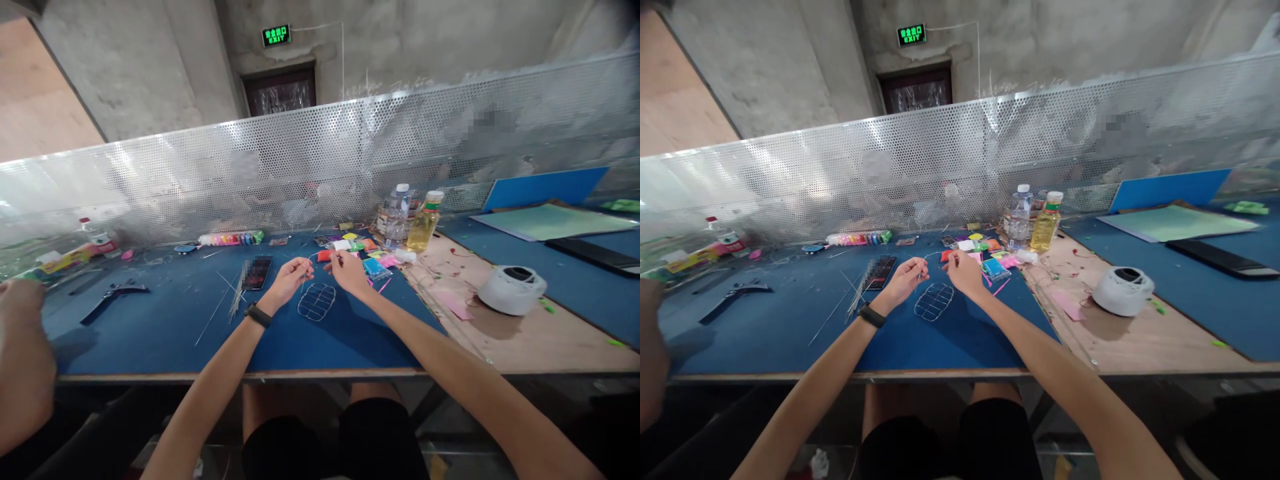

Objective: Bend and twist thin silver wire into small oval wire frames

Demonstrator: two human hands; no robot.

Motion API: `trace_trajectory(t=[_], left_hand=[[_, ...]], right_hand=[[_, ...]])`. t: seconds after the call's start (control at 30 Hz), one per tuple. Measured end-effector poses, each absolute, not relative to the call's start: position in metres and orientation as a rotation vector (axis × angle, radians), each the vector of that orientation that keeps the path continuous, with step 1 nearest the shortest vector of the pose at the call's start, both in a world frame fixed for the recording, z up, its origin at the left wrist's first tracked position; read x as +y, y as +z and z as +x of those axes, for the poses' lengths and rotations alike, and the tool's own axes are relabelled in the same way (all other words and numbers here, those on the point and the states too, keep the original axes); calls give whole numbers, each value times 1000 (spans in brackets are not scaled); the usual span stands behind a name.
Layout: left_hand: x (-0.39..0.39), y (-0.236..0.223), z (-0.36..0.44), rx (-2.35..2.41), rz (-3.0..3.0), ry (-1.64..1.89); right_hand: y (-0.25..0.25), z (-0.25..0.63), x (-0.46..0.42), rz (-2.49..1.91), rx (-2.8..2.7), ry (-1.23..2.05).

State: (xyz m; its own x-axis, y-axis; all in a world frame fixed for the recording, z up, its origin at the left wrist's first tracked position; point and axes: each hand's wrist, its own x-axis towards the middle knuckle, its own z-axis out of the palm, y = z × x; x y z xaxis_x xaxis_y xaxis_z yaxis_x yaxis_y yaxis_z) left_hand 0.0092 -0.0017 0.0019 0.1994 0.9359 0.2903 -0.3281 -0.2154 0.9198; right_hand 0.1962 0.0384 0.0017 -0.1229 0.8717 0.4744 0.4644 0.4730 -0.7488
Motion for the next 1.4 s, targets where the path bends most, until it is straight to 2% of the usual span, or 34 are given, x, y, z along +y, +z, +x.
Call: trace_trajectory(t=[0.37,0.73,1.1,1.27,1.4], left_hand=[[-2,0,5,839,1463,1231],[-4,1,6,858,1563,1166],[2,3,5,761,1167,1463],[0,9,7,671,1054,1468],[-1,9,8,680,1049,1419]], right_hand=[[13,214,38,-1095,-2003,-57],[19,213,30,-1111,-2085,-128],[10,200,25,-877,-2034,491],[10,197,27,-779,-1844,1007],[8,197,38,-748,-1485,1459]])
